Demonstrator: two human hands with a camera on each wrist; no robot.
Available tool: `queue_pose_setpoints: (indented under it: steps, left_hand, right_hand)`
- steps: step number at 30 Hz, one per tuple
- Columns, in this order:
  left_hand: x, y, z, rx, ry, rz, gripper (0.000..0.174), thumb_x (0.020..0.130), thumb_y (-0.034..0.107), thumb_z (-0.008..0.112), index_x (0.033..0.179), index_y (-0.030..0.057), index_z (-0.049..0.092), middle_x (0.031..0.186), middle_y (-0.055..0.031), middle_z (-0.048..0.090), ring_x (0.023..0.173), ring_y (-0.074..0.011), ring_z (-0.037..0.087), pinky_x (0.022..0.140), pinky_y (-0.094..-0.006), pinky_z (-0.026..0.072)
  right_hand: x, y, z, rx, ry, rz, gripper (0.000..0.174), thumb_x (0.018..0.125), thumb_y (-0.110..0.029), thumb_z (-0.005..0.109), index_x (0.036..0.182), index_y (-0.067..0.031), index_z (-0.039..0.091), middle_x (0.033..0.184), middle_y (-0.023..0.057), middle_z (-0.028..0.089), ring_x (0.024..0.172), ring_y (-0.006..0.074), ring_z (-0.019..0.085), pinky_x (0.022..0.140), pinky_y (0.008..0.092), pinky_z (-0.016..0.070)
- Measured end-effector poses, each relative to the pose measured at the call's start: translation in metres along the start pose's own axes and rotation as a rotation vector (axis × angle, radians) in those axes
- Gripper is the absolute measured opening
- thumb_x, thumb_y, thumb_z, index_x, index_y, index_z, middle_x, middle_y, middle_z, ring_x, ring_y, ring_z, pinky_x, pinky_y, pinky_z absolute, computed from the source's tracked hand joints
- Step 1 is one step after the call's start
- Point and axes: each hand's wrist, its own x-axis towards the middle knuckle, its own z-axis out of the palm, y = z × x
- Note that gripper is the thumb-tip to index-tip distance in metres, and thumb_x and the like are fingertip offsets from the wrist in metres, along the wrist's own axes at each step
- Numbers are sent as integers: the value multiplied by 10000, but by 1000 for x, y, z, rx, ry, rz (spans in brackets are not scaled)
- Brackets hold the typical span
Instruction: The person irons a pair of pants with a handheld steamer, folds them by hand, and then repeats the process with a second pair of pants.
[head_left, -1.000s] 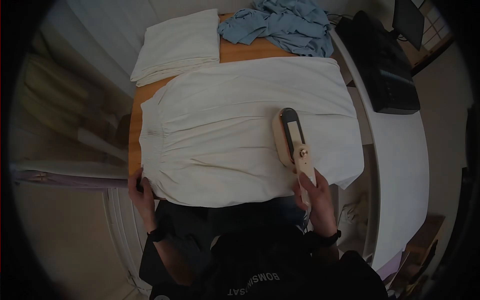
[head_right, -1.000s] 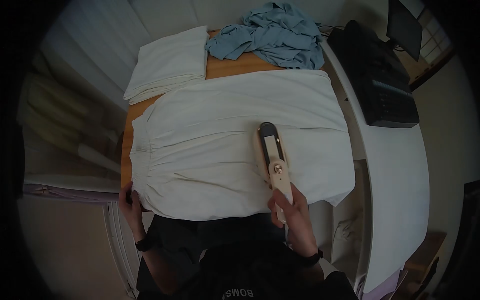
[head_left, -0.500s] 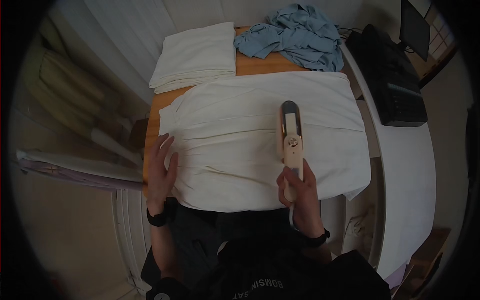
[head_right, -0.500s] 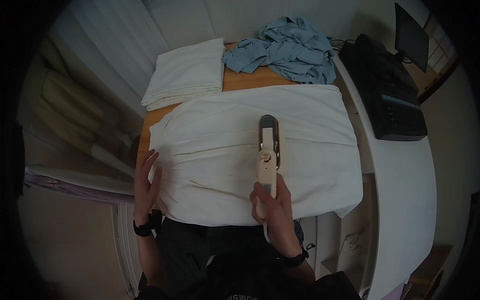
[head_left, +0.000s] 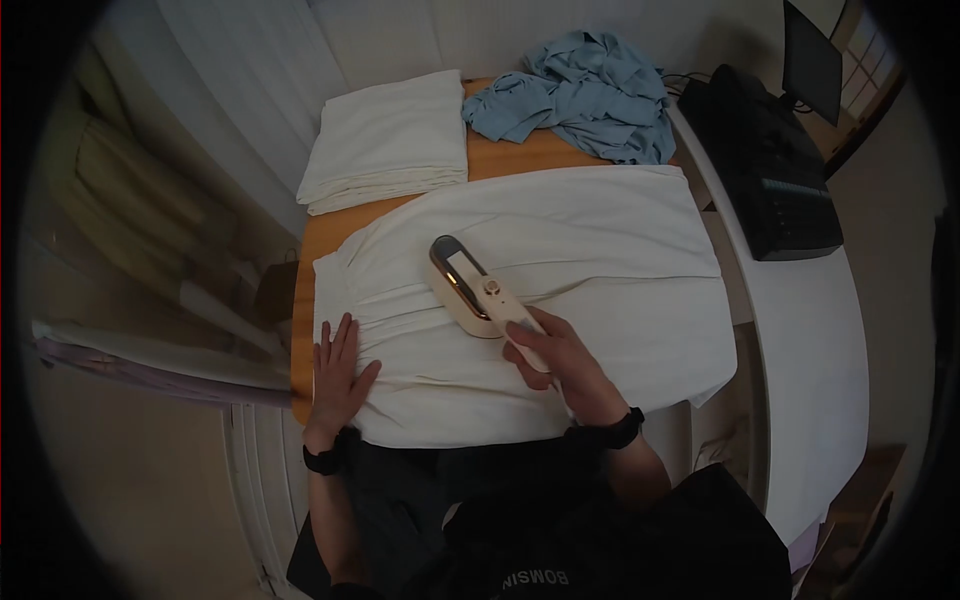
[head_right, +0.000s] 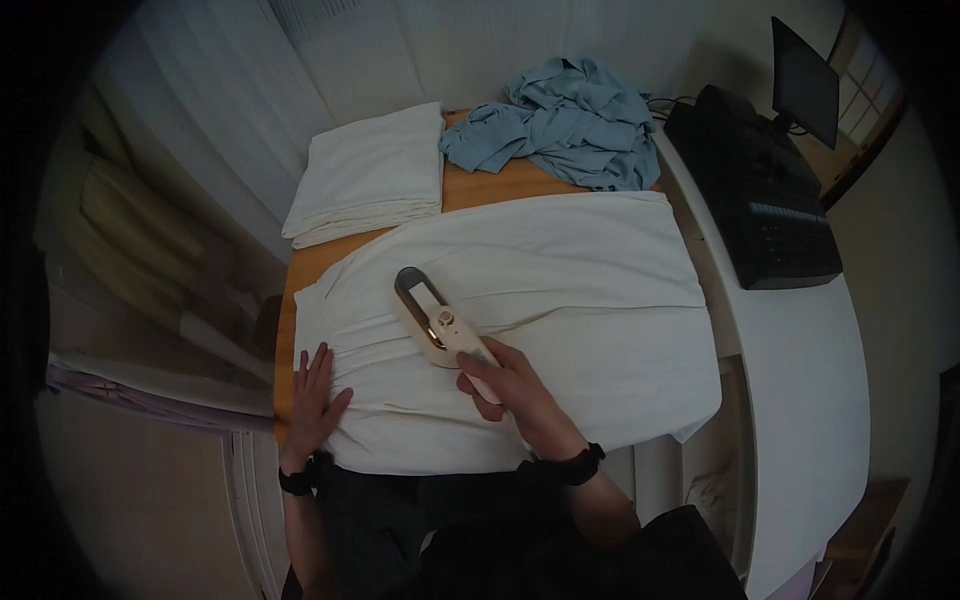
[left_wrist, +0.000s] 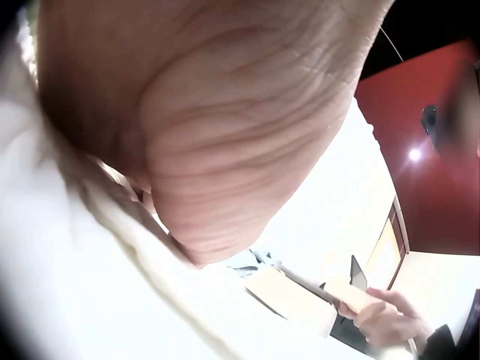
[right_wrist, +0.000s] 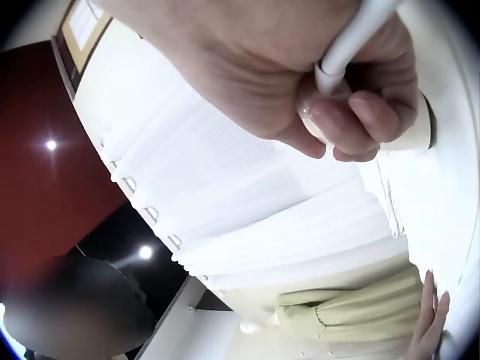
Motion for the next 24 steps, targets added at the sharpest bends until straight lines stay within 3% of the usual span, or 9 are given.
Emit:
queue_pose_setpoints:
  steps: [4,8,11,14,15,19,21,24]
  left_hand:
    - [-1,-1,0,-30,-11,-22,732,984,423,580,1564,71,305,1660,-96,229,1537,-396,109,1221,-575,88]
    - [-4,-6,5,-44,11,-8,732,979,436,572,1566,86,311,1660,-67,231,1542,-359,114,1230,-557,81]
    - [-6,-7,8,-67,54,-6,724,978,446,562,1566,102,317,1658,-46,234,1544,-334,119,1241,-533,80]
    - [-7,-8,11,-40,77,5,719,977,450,557,1565,111,321,1657,-39,235,1543,-328,121,1247,-517,79]
    - [-8,-9,12,-53,94,9,719,975,449,562,1563,108,325,1656,-33,240,1543,-327,124,1247,-516,80]
    - [-6,-7,10,-59,73,11,724,969,452,574,1559,108,336,1656,-32,242,1543,-330,122,1244,-524,76]
    - [-5,-7,9,-87,58,-19,729,961,450,589,1555,106,345,1657,-33,243,1543,-336,118,1240,-536,75]
    - [-4,-6,6,-89,40,-2,734,950,432,616,1550,98,355,1658,-39,244,1544,-345,113,1233,-549,71]
  right_hand:
    - [-38,-18,-79,21,346,-84,256,997,-264,592,1164,-81,529,739,18,564,411,49,341,388,226,245]
    - [-55,-22,-121,6,535,-242,192,1008,-255,577,1115,-105,521,749,10,547,428,56,336,394,234,235]
    - [-39,-25,-115,-3,699,-383,162,1020,-230,557,1117,-114,499,775,6,525,445,64,343,410,239,242]
    - [-5,-12,-66,-39,722,-512,175,1011,-201,581,1110,-113,467,794,14,523,446,72,342,422,259,259]
    - [3,-6,-46,-16,662,-525,183,1007,-202,593,1104,-114,466,791,14,531,446,70,341,421,257,259]
    - [34,-13,41,-64,252,-246,178,1007,-229,597,1076,-94,502,774,4,540,452,56,340,432,240,272]
    - [57,-12,62,21,11,-81,199,1007,-256,592,1069,-76,533,777,-1,540,460,46,334,436,240,269]
    - [73,-10,83,-62,-202,45,278,990,-298,617,1109,-54,556,795,-4,552,480,36,331,446,238,264]
